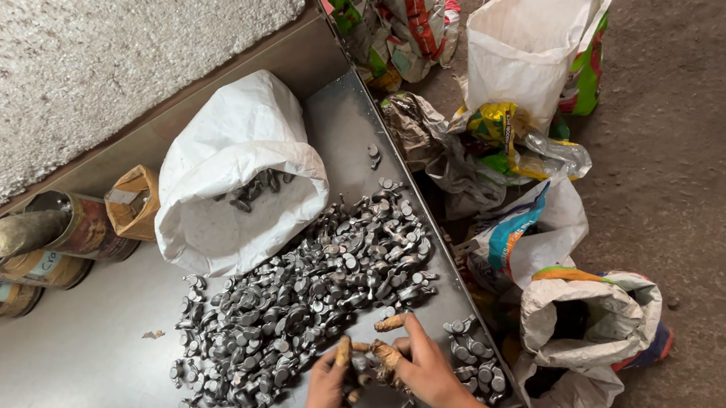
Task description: The person stands at a metal table sorting small cast metal parts. They pick pieces from a pile one at a time, turn and feel each casting in their hands, and toss accepted pieces into a white sack at the edge of the table, briefly walking away before returning to continue sorting.
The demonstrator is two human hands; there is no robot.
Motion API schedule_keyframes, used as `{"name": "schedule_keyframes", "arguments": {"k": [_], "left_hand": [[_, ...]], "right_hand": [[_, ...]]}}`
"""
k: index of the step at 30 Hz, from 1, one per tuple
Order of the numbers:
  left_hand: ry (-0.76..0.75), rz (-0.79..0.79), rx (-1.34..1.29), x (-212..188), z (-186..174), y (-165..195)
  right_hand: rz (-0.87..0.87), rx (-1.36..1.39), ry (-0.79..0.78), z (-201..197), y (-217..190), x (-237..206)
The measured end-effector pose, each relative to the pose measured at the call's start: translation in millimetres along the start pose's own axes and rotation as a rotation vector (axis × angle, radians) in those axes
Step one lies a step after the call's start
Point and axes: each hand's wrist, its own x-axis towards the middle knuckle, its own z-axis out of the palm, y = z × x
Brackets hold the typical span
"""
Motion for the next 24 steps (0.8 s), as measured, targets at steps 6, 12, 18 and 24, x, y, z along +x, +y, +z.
{"name": "schedule_keyframes", "arguments": {"k": [6,12,18,24], "left_hand": [[0.016,0.096,0.371,41,23,108],[0.146,0.385,-0.317,105,55,229],[0.222,0.601,0.269,91,47,181],[0.151,0.649,0.627,18,7,110]], "right_hand": [[0.046,0.06,0.007,-6,-10,0],[0.062,0.064,-0.023,0,-4,-4],[0.079,0.029,-0.023,-1,-1,-2],[-0.029,-0.479,-0.09,3,-15,-3]]}}
